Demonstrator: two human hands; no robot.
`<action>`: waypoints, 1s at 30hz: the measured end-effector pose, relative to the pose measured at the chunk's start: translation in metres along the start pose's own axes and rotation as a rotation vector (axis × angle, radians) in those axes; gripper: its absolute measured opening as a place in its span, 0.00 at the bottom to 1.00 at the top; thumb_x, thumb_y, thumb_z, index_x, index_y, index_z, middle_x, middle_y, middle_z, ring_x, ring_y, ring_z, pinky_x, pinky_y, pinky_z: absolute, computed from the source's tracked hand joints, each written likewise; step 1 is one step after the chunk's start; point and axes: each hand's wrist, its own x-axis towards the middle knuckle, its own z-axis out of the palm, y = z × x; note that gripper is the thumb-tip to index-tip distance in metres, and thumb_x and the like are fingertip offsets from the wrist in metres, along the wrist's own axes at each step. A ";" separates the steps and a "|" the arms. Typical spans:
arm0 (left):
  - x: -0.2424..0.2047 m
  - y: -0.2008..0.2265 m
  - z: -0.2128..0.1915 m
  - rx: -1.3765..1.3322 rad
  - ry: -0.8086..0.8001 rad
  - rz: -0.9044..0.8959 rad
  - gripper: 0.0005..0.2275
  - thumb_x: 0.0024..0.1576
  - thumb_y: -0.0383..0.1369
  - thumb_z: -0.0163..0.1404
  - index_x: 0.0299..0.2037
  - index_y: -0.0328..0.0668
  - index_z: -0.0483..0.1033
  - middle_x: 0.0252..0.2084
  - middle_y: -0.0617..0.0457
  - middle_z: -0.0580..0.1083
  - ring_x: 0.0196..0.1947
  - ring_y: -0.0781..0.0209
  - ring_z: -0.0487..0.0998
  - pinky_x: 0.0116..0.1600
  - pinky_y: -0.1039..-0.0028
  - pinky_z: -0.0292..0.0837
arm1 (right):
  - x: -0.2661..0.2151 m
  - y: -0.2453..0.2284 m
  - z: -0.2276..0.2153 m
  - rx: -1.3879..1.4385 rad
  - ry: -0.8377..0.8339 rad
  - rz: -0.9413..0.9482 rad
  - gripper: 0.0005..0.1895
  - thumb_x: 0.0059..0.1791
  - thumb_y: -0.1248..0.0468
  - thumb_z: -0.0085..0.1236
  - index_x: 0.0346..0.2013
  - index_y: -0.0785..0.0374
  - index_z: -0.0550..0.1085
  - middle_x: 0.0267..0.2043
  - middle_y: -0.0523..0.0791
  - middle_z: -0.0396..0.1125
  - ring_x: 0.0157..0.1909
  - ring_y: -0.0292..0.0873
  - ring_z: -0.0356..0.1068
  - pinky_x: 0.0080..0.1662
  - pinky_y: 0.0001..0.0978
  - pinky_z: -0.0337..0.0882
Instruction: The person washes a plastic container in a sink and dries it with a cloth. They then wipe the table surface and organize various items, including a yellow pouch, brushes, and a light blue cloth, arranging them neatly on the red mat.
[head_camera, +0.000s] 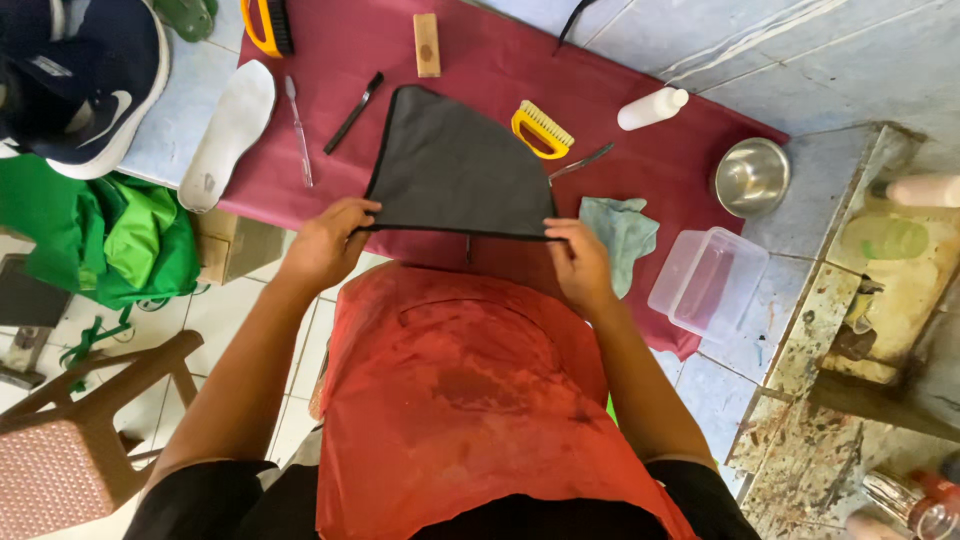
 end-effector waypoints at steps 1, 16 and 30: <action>-0.011 -0.007 0.010 -0.012 -0.047 -0.043 0.06 0.56 0.26 0.56 0.41 0.49 0.77 0.49 0.58 0.79 0.48 0.54 0.81 0.47 0.67 0.78 | -0.012 0.005 0.015 0.010 -0.106 0.049 0.06 0.50 0.74 0.61 0.40 0.61 0.79 0.46 0.47 0.75 0.48 0.52 0.75 0.50 0.40 0.73; 0.025 -0.060 0.047 -0.109 -0.062 -0.540 0.08 0.55 0.35 0.60 0.44 0.56 0.80 0.39 0.54 0.81 0.44 0.51 0.82 0.50 0.61 0.78 | 0.019 0.038 0.063 -0.064 -0.119 0.488 0.08 0.51 0.61 0.65 0.44 0.56 0.81 0.38 0.49 0.76 0.43 0.52 0.76 0.46 0.43 0.74; 0.051 -0.056 0.117 0.073 -0.070 -1.224 0.36 0.51 0.49 0.60 0.63 0.40 0.55 0.68 0.37 0.55 0.69 0.31 0.62 0.75 0.52 0.55 | 0.034 0.059 0.127 -0.381 0.057 0.951 0.24 0.46 0.49 0.68 0.49 0.60 0.74 0.45 0.47 0.70 0.49 0.51 0.75 0.51 0.42 0.76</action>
